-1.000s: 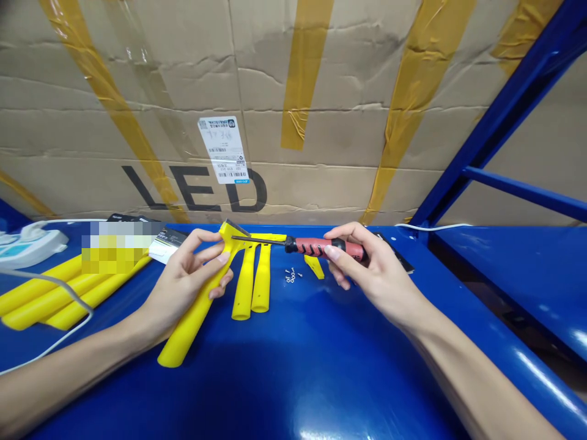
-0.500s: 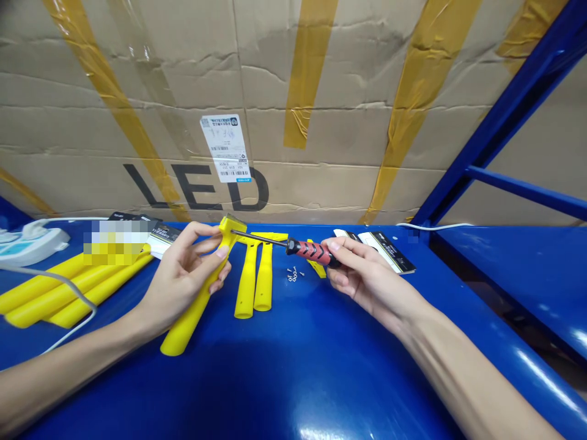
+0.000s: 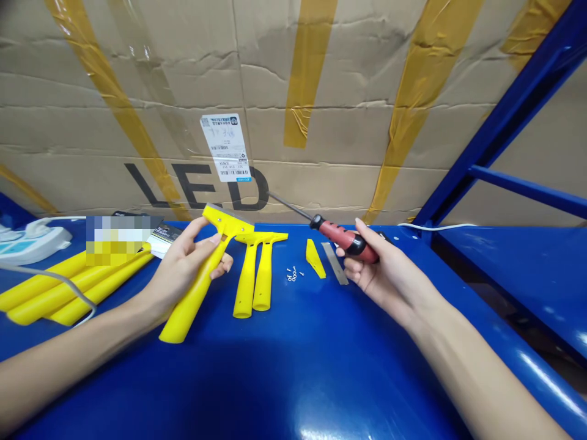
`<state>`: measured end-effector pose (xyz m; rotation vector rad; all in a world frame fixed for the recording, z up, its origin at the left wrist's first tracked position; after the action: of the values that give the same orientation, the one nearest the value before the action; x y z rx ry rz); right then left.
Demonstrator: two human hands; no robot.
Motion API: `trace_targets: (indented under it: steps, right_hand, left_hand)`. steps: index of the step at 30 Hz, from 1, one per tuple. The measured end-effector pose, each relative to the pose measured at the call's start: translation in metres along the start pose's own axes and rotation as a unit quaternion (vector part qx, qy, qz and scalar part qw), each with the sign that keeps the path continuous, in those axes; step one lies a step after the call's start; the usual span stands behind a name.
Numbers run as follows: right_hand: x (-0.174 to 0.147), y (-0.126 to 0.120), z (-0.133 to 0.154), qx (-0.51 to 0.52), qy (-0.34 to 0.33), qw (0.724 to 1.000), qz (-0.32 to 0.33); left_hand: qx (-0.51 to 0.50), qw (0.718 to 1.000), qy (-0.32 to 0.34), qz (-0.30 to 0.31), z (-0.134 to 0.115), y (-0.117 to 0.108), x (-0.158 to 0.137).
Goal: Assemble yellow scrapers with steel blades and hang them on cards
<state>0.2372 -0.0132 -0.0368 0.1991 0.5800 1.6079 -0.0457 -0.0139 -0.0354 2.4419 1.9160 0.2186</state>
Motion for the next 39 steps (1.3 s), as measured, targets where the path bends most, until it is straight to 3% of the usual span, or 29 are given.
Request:
trace_targets:
  steps: [4, 7, 9, 13, 17, 19, 24, 31, 36, 39]
  right_hand:
    - [-0.006, 0.005, 0.003, -0.050, -0.015, 0.998, 0.040]
    - [-0.011, 0.010, 0.002, -0.183, -0.045, 0.980, 0.057]
    - [-0.010, 0.011, -0.001, -0.284, -0.076, 0.954, 0.051]
    - [-0.007, 0.012, -0.011, -0.484, -0.132, 0.864, 0.053]
    - [-0.010, 0.018, -0.024, -0.644, -0.120, 0.752, 0.079]
    - [-0.013, 0.022, -0.029, -0.681, -0.113, 0.717, 0.092]
    - [-0.014, 0.025, -0.034, -0.684, -0.106, 0.715, 0.097]
    - [-0.011, 0.022, -0.034, -0.715, -0.135, 0.679, 0.095]
    - [-0.011, 0.025, -0.029, -0.696, -0.149, 0.697, 0.085]
    - [-0.010, 0.017, -0.016, -0.684, -0.182, 0.706, 0.015]
  left_hand:
    - [-0.033, 0.998, -0.046, 0.011, 0.003, -0.004, 0.002]
    - [-0.051, 0.997, -0.060, 0.009, 0.006, -0.003, 0.003]
    - [-0.053, 0.996, -0.064, 0.007, 0.007, -0.003, 0.004]
    - [-0.046, 0.996, -0.075, 0.012, 0.008, -0.003, 0.003]
    - [-0.043, 0.996, -0.082, 0.015, 0.010, -0.002, 0.003]
    - [-0.040, 0.995, -0.088, 0.020, 0.011, -0.001, 0.003]
    - [-0.031, 0.995, -0.079, 0.046, 0.014, 0.000, 0.002]
    - [-0.010, 0.994, -0.081, 0.067, 0.011, 0.007, -0.002]
    - [-0.009, 0.993, -0.084, 0.079, 0.007, 0.016, -0.005]
    - [0.000, 0.990, -0.089, 0.107, 0.004, 0.023, -0.006]
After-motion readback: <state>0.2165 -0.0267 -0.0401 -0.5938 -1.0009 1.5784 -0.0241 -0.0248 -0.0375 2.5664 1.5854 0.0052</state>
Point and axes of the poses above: each hand's wrist, its own x-axis towards the middle knuckle, its own y-axis out of the palm, z = x × y, the point moved 2 cm from there along x, towards the middle knuckle, and after that the axes turned 10 degrees about z, right-handed, at the moved point
